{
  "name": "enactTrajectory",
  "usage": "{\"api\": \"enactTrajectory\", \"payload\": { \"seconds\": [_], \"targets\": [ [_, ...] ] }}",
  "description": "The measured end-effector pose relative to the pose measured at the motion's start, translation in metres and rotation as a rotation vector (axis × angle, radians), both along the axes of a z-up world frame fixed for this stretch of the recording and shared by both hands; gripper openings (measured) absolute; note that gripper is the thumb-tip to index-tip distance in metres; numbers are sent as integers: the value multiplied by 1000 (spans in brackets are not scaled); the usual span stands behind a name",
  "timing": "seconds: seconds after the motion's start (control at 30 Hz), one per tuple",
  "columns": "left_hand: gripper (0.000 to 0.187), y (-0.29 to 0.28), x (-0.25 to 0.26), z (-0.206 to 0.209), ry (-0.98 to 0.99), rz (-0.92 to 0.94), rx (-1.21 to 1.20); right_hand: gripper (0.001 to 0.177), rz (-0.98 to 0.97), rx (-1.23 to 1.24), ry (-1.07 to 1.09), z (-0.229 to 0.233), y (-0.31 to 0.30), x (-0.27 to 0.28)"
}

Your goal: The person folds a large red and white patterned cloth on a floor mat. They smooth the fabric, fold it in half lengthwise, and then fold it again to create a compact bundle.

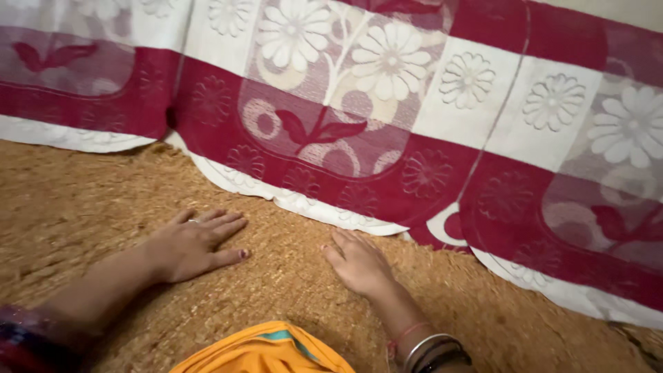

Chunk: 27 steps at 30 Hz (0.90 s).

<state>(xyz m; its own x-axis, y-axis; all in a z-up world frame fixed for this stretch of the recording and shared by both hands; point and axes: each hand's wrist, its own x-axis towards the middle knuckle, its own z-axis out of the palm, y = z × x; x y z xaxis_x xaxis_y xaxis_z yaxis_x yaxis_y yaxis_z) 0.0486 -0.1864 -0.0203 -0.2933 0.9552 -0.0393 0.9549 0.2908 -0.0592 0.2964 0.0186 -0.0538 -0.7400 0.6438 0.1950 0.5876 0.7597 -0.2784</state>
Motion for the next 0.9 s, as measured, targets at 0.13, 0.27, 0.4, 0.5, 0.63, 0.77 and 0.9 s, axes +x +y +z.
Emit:
{"api": "enactTrajectory", "payload": {
  "seconds": [0.13,0.27,0.4,0.5,0.63,0.77,0.9],
  "targets": [
    [87,-1,-2,-8,55,-33,42,75,-6,-53,-84,-1,-2,0],
    [87,-2,3,-12,62,-6,101,76,8,-78,-117,-2,1,4],
    [86,-10,11,-13,71,-10,144,77,52,-37,-63,-12,9,5],
    [84,-12,16,-4,47,-14,154,75,44,33,-58,-12,13,0],
    [83,-25,15,1,-59,-62,144,71,10,42,-53,-18,6,2],
    [75,-61,-49,6,-102,-196,147,66,9,116,-63,-23,17,4],
    [72,-139,-196,4,-102,58,224,64,60,147,-12,-53,50,13]
  ]
}}
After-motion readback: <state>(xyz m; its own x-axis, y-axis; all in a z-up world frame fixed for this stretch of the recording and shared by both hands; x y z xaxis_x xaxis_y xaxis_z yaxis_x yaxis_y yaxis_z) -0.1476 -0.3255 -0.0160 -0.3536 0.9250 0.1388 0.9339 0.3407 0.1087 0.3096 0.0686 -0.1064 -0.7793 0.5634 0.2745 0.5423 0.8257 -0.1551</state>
